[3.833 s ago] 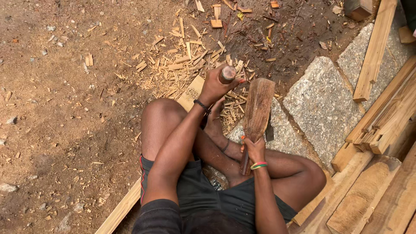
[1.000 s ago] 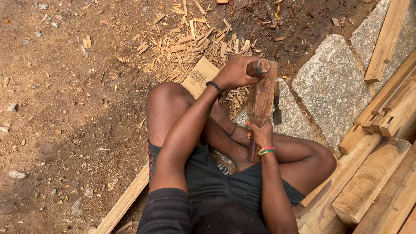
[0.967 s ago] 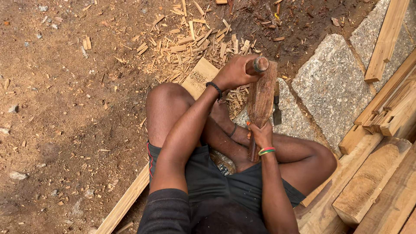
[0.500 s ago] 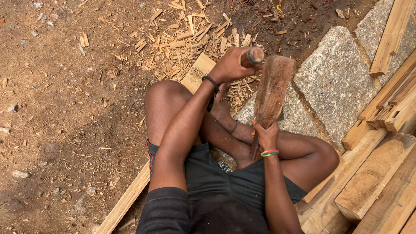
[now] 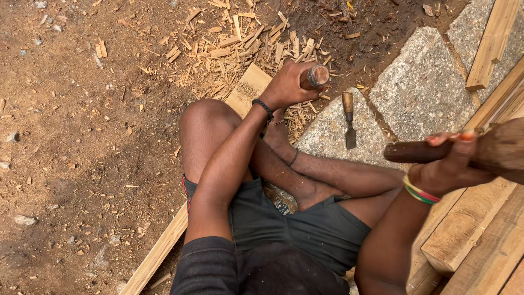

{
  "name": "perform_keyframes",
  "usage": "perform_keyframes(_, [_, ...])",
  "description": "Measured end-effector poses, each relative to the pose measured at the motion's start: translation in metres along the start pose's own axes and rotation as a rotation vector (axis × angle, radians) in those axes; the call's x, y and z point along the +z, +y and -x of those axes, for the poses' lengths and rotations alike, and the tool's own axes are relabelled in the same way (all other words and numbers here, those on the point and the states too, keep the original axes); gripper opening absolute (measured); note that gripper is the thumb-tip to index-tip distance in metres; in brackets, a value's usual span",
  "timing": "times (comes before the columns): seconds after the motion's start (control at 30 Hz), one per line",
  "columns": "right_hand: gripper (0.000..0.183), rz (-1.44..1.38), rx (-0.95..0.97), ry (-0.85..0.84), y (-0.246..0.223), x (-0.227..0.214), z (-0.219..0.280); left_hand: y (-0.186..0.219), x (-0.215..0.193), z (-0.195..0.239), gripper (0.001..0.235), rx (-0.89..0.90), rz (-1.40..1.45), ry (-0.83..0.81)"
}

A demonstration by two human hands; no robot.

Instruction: The person sits on the ground and carves a small rectangular piece of wood using a chisel and a wooden mallet. They repeatedly position the chisel and strike it to remove wood shavings, occasionally adjusting the wood piece.

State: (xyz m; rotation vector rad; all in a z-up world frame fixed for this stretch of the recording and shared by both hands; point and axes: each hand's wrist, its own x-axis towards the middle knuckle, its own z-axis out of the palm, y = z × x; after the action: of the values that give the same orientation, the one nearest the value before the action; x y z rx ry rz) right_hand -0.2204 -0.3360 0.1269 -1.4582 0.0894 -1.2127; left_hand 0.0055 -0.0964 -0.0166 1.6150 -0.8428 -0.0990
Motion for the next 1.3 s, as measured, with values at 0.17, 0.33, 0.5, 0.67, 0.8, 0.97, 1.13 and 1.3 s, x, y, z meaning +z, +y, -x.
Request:
perform_keyframes(0.17, [0.041,0.299,-0.107,-0.132,0.008,0.015,0.004,-0.011,0.01,-0.001,0.034,0.064,-0.004,0.034])
perform_keyframes(0.33, [0.088,1.239,-0.187,-0.722,0.022,0.024,0.046,-0.015,0.007,0.008,0.044,0.248,-0.266,0.249])
perform_keyframes(0.5, [0.082,0.956,-0.166,-0.582,-0.005,0.031,0.068,0.007,-0.005,0.006,0.045,-0.038,0.1,0.017])
perform_keyframes(0.67, [0.062,0.584,-0.287,-0.236,-0.023,0.027,0.05,0.006,-0.006,0.003,0.044,0.005,0.041,-0.013])
perform_keyframes(0.8, [0.021,0.06,-0.209,-0.07,-0.045,0.012,-0.026,0.006,-0.005,0.008,0.044,-0.002,0.038,-0.035])
perform_keyframes(0.97, [0.026,0.098,-0.146,-0.13,-0.054,0.032,-0.05,0.016,-0.007,0.004,0.043,-0.054,0.046,-0.057])
perform_keyframes(1.13, [0.072,0.874,-0.296,-0.642,-0.014,0.049,0.023,0.0,0.003,0.004,0.04,-0.101,0.076,-0.11])
perform_keyframes(1.3, [0.092,1.011,-0.039,-0.581,0.002,0.025,0.077,-0.003,0.001,0.011,0.039,-0.035,0.092,-0.092])
